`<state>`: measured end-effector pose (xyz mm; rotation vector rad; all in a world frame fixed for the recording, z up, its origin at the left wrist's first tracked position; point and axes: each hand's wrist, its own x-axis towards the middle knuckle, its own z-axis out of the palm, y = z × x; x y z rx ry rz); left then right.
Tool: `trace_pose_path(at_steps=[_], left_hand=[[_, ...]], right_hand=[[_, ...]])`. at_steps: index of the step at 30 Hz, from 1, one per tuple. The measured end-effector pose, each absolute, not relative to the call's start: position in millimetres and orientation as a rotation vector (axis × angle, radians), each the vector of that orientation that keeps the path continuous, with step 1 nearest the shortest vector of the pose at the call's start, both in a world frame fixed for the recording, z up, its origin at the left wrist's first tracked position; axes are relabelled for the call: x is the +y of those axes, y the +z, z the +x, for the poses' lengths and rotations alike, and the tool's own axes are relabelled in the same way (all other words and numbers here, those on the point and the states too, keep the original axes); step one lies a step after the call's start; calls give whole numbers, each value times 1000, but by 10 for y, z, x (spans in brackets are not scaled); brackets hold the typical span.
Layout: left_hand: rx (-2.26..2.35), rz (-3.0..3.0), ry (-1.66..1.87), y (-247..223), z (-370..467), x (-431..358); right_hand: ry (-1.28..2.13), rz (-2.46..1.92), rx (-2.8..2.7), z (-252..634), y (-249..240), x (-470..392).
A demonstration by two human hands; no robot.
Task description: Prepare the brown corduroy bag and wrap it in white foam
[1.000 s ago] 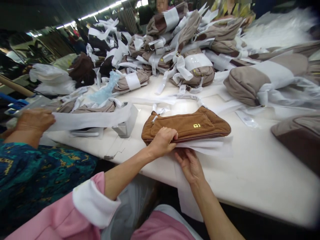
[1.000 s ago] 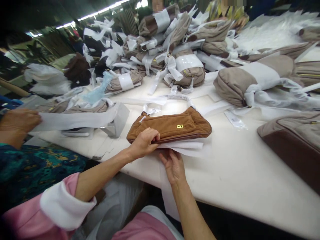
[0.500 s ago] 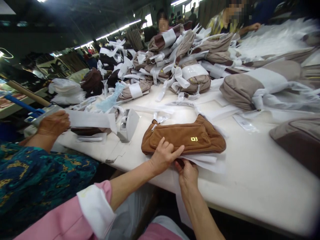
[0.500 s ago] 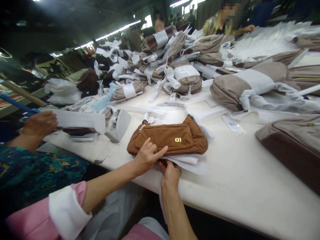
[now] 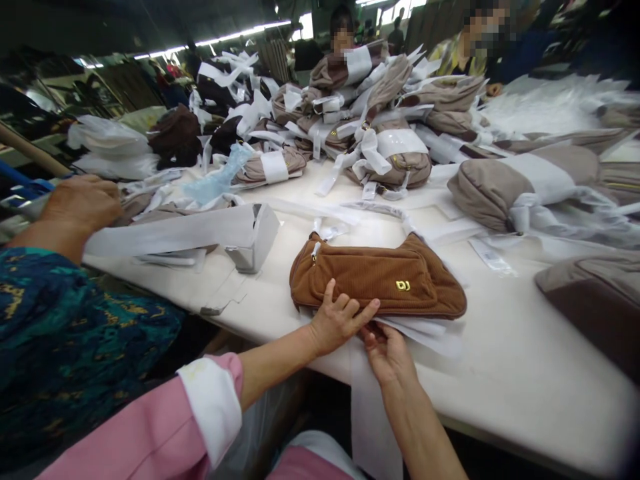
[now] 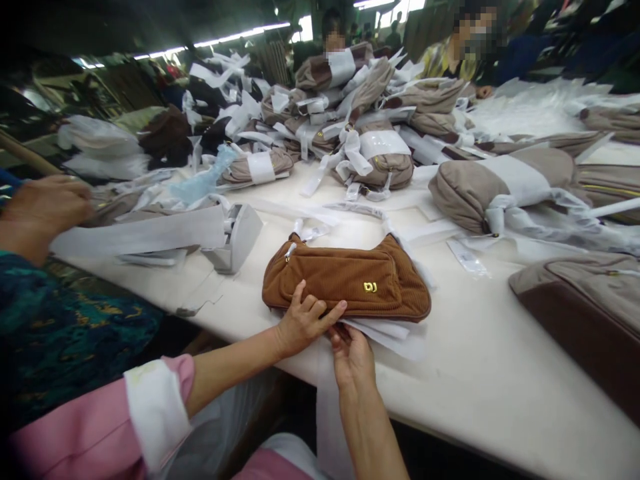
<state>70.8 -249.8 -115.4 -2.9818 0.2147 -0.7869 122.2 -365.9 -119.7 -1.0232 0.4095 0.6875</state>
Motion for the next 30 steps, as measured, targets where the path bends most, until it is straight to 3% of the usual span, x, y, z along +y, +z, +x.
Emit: trace_pose_path(at_steps=[4, 8, 10, 12, 18, 30], left_hand=[[246, -2805, -800, -1219, 707, -2469], [288, -2778, -860, -1149, 723, -2417], [314, -2774, -853, -1066, 745, -2370], [329, -2771, -845, -982, 763, -2321], [364, -2782, -874, -1079, 717, -2320], [416, -2782, -880, -1235, 660, -2372]], right_hand=[[725, -1424, 136, 1044, -1092, -4085], [-260, -2313, -925, 1175, -1040, -4467], [-693, -2383, -1306, 1384, -1046, -4497], [-904, -2353, -1523, 1612, -1065, -4454], [-888, -2120, -1854, 1974, -1241, -4394], [-647, -1989, -1825, 2039, -1380, -4410]])
